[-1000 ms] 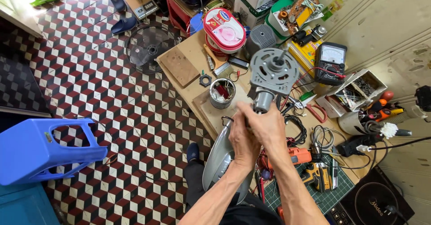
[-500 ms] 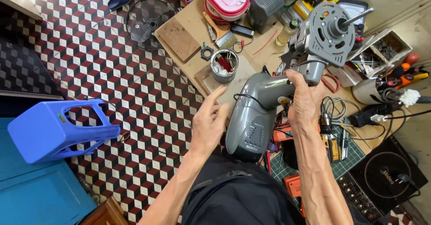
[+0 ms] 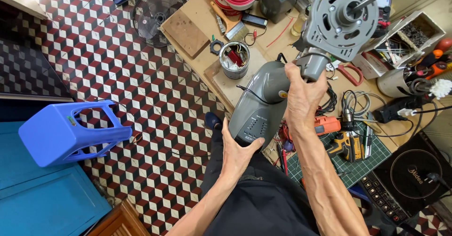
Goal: Disassembling and inspecting an electric fan motor and housing for repair.
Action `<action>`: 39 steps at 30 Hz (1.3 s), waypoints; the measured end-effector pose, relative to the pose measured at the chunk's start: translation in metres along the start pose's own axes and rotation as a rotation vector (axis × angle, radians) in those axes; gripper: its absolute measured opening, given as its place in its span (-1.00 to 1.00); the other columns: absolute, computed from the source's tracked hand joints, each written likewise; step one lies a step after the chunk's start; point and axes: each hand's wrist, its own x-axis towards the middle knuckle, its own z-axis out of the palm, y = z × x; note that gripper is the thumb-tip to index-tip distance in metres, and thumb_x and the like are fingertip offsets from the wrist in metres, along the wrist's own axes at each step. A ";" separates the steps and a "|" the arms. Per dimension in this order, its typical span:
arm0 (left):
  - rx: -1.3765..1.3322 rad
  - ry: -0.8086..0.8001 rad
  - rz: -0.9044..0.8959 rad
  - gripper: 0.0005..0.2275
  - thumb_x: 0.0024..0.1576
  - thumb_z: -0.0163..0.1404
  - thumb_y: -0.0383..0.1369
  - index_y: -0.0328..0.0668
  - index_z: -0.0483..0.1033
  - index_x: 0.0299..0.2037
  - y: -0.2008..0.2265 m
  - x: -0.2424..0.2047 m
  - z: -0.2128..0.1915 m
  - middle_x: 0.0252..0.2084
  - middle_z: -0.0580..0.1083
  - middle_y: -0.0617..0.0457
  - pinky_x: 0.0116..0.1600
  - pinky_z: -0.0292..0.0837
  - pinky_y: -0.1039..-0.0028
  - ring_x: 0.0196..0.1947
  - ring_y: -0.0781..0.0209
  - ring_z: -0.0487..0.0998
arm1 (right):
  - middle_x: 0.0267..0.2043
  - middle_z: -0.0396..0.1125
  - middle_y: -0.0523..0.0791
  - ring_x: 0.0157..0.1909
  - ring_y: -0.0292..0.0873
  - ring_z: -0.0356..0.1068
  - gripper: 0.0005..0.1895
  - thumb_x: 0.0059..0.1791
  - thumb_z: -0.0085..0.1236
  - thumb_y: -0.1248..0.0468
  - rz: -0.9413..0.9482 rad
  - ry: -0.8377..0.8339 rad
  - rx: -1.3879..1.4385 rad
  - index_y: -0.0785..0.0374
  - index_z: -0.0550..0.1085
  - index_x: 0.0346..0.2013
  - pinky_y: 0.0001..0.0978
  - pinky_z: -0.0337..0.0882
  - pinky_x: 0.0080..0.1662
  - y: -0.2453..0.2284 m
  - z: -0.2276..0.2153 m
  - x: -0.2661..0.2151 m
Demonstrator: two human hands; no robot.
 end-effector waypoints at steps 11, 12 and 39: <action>-0.128 -0.027 -0.198 0.07 -0.22 0.34 -0.19 -0.16 -0.14 0.47 -0.009 0.004 -0.001 0.33 0.23 -0.20 0.29 0.33 0.34 0.30 0.04 0.34 | -0.26 0.36 -0.20 -0.26 -0.35 0.31 -0.74 -0.05 0.29 0.28 0.026 -0.047 -0.164 0.31 0.45 -0.15 -0.46 0.38 -0.17 0.012 0.015 -0.011; -0.148 -0.034 -0.208 0.07 -0.23 0.34 -0.19 -0.15 -0.14 0.47 -0.010 0.004 -0.001 0.32 0.24 -0.19 0.28 0.34 0.35 0.29 0.05 0.36 | -0.26 0.36 -0.20 -0.27 -0.35 0.31 -0.73 -0.05 0.29 0.28 0.031 -0.053 -0.181 0.31 0.45 -0.14 -0.45 0.37 -0.19 0.011 0.017 -0.012; 0.023 -0.350 -0.187 0.05 -0.13 0.29 -0.13 -0.28 -0.19 0.49 -0.062 0.029 -0.021 0.47 0.07 -0.32 0.30 0.38 0.23 0.40 -0.12 0.27 | -0.40 0.40 -0.11 -0.40 -0.24 0.36 -0.65 -0.12 0.23 0.24 0.003 -0.193 -0.633 0.33 0.41 -0.12 -0.33 0.41 -0.29 0.026 0.000 0.016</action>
